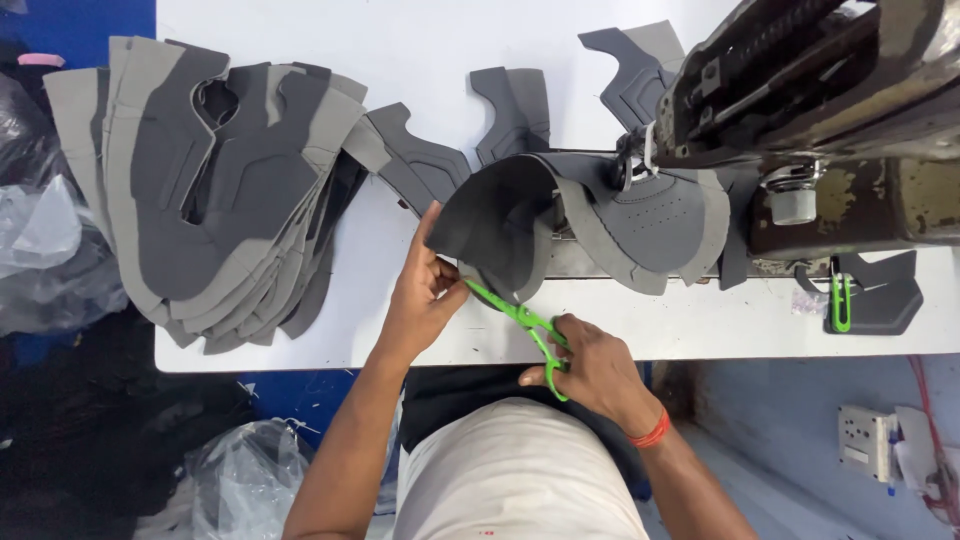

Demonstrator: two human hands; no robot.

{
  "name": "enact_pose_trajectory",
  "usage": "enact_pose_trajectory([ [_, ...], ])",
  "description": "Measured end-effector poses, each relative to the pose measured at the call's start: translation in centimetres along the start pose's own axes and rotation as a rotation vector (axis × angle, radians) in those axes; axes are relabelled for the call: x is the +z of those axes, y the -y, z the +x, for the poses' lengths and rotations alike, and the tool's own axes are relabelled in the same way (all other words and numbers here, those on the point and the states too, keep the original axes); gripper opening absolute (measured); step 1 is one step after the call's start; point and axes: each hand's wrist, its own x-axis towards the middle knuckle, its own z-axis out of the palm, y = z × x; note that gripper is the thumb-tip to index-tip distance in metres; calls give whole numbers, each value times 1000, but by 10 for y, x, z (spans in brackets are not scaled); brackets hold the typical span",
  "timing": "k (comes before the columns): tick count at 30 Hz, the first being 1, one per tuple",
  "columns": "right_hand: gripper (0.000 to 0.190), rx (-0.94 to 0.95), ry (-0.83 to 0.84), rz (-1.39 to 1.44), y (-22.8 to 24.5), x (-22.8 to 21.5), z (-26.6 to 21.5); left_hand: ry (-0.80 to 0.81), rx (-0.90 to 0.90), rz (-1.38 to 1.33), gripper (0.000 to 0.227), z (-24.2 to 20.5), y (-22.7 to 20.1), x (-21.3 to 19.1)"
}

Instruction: The person sews gray and black shoe parts using a sewing machine, then cuts the excess thread with green scissors. They repeat this process for multiple shoe parts, stacking the finished pieces on the table.

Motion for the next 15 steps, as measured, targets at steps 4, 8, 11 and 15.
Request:
enact_pose_trajectory([
  [4, 74, -162, -109, 52, 11, 2, 4, 5, 3, -27, 101, -2, 4, -3],
  [8, 60, -203, -213, -38, 10, 5, 5, 1, 1, -27, 97, -1, -4, -2],
  [11, 49, -170, -198, 7, 2, 8, 6, -10, -25, 8, 93, -2, 1, -2],
  [15, 37, 85, -26, 154, -5, 8, 6, -36, -71, 143, 86, 0, 8, -6],
])
